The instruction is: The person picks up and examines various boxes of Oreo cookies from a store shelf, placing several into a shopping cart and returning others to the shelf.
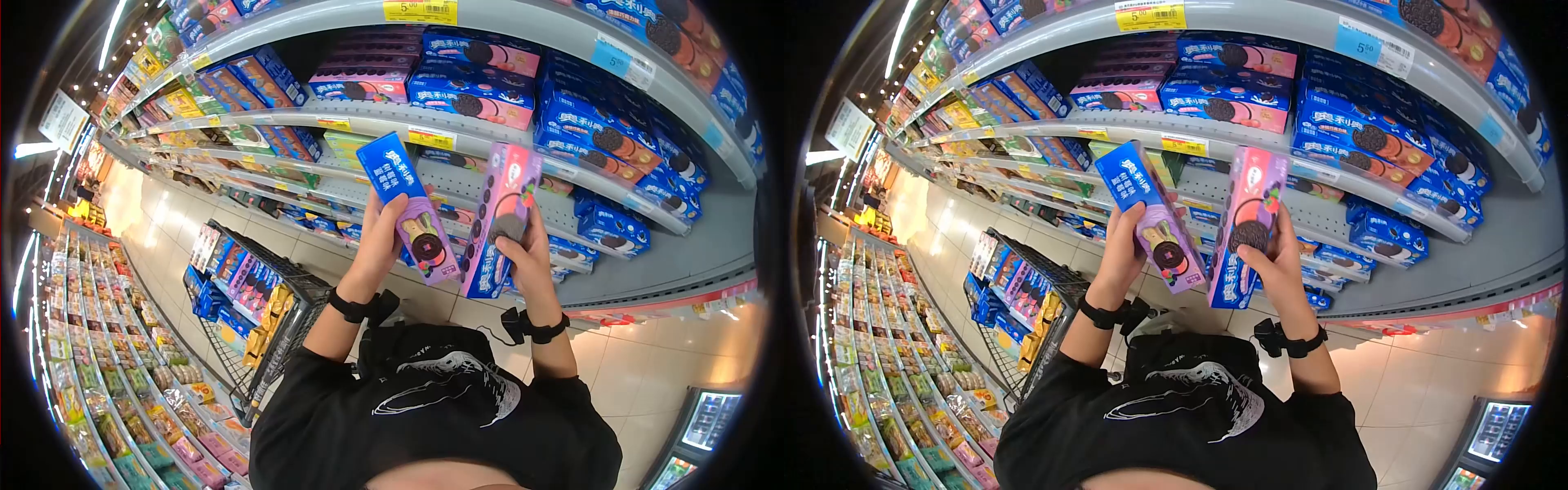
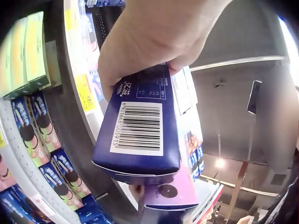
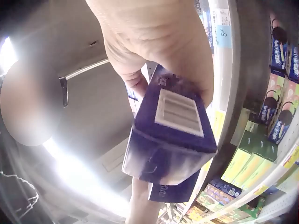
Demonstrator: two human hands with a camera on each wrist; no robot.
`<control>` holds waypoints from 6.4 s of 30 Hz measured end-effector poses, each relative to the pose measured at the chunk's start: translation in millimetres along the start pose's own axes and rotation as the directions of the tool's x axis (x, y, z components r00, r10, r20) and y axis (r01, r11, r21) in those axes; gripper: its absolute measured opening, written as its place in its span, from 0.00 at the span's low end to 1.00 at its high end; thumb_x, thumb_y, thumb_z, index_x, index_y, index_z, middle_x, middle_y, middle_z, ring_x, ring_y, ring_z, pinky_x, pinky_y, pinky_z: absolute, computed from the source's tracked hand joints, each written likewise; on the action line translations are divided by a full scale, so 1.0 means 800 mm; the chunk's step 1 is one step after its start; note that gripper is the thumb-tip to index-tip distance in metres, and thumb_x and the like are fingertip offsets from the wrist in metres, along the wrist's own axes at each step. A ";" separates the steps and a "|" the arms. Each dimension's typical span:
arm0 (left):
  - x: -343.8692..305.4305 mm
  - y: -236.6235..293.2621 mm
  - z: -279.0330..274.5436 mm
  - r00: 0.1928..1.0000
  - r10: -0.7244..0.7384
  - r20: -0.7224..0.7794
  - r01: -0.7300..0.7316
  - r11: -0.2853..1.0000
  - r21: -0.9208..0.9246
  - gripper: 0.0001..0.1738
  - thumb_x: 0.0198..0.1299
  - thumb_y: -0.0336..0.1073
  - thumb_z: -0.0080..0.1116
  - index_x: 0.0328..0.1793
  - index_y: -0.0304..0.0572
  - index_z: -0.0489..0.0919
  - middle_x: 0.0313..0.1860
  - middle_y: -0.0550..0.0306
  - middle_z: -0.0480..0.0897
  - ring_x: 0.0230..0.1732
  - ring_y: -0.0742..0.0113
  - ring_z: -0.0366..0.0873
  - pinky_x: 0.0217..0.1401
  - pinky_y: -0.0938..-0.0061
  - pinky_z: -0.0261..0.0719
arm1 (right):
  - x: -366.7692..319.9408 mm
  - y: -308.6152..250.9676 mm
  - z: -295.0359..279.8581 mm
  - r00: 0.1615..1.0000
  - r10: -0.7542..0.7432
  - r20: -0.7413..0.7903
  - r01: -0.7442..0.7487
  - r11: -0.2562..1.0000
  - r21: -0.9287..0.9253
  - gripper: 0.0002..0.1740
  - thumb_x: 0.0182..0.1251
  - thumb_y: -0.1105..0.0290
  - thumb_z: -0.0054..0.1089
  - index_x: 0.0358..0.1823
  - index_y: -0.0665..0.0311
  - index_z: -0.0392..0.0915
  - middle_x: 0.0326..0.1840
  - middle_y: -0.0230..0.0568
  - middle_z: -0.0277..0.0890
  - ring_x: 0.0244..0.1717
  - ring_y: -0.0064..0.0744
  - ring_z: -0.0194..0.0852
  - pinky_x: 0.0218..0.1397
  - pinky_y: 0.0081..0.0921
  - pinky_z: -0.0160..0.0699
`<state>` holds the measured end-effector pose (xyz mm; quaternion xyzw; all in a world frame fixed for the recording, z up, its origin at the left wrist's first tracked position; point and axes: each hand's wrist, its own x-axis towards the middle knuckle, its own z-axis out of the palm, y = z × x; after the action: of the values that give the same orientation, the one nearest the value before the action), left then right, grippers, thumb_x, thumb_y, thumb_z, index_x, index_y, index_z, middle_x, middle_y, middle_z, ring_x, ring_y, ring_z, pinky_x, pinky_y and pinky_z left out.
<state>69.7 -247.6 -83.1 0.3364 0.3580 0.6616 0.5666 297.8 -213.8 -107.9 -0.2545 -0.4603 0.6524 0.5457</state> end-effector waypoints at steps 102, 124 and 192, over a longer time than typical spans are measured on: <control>0.123 0.158 -0.240 0.521 0.638 0.567 -0.784 0.093 0.614 0.51 0.36 0.57 0.78 0.66 0.43 0.69 0.46 0.47 0.75 0.44 0.50 0.76 0.45 0.61 0.77 | 0.474 -0.034 0.176 0.730 -0.413 0.545 0.636 0.118 -0.763 0.27 0.66 0.48 0.59 0.60 0.56 0.75 0.64 0.40 0.73 0.64 0.46 0.70 0.67 0.47 0.67; 0.155 0.170 -0.192 0.447 0.677 0.584 -0.740 -0.086 0.667 0.45 0.31 0.50 0.77 0.63 0.56 0.75 0.41 0.57 0.71 0.42 0.58 0.72 0.44 0.66 0.69 | 0.623 -0.026 0.114 0.762 0.075 0.643 0.591 -0.486 -0.643 0.24 0.54 0.59 0.69 0.48 0.68 0.79 0.44 0.52 0.81 0.46 0.48 0.79 0.52 0.37 0.75; 0.274 0.127 -0.200 0.455 0.656 0.602 -0.597 -0.277 0.753 0.22 0.46 0.37 0.67 0.50 0.40 0.79 0.51 0.46 0.77 0.57 0.47 0.72 0.68 0.52 0.65 | 0.521 -0.025 0.210 0.647 0.022 0.762 0.569 -0.679 -0.464 0.16 0.61 0.58 0.65 0.34 0.66 0.79 0.32 0.47 0.80 0.34 0.47 0.77 0.42 0.41 0.73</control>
<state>-146.9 -55.9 -70.5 0.7155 0.4542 0.4844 -0.2170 52.9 126.2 55.6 -0.2550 -0.9028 -0.3118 0.1508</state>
